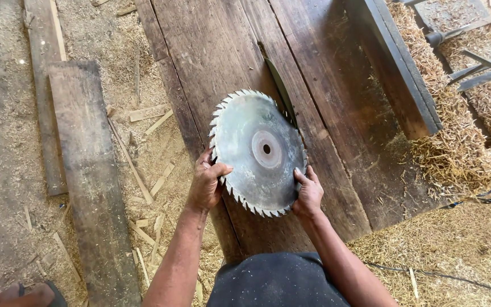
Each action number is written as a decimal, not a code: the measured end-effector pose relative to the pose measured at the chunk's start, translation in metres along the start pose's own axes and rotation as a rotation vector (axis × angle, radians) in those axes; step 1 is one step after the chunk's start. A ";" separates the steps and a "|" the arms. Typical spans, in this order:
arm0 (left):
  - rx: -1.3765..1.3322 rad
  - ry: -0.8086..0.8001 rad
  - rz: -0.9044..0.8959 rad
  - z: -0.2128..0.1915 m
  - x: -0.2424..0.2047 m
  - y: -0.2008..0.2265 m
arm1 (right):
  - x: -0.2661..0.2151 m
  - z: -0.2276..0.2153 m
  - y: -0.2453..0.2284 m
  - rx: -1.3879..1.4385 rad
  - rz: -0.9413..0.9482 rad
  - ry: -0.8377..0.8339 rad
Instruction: The person is holding and inspecting a large circular saw blade over a wooden workbench in a workshop.
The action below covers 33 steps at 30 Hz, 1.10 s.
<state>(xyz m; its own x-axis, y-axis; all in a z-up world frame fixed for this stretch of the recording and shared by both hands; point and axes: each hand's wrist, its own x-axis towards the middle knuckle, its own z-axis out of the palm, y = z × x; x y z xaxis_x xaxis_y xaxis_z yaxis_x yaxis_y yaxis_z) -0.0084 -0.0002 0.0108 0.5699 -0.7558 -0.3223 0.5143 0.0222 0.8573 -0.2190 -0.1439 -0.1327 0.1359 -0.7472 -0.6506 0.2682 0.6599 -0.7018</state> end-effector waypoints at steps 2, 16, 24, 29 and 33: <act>-0.066 -0.008 -0.022 0.004 0.000 0.004 | -0.001 0.002 -0.002 0.007 0.005 -0.003; -0.104 0.000 -0.061 0.017 0.004 0.017 | 0.004 0.002 -0.003 -0.020 0.009 0.018; 0.024 0.009 -0.021 0.020 0.007 0.021 | -0.002 0.005 -0.010 0.001 0.049 -0.005; 0.043 -0.013 0.001 0.020 0.008 0.019 | 0.001 0.003 -0.009 0.029 0.041 -0.024; 0.115 -0.017 0.002 0.018 0.001 0.017 | -0.002 0.004 -0.010 0.011 0.033 -0.013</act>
<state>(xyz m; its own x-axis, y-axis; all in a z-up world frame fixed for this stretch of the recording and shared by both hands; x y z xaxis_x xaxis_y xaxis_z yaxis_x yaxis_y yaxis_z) -0.0101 -0.0125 0.0321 0.5600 -0.7666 -0.3143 0.4355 -0.0504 0.8988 -0.2178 -0.1495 -0.1233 0.1574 -0.7260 -0.6694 0.2742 0.6834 -0.6766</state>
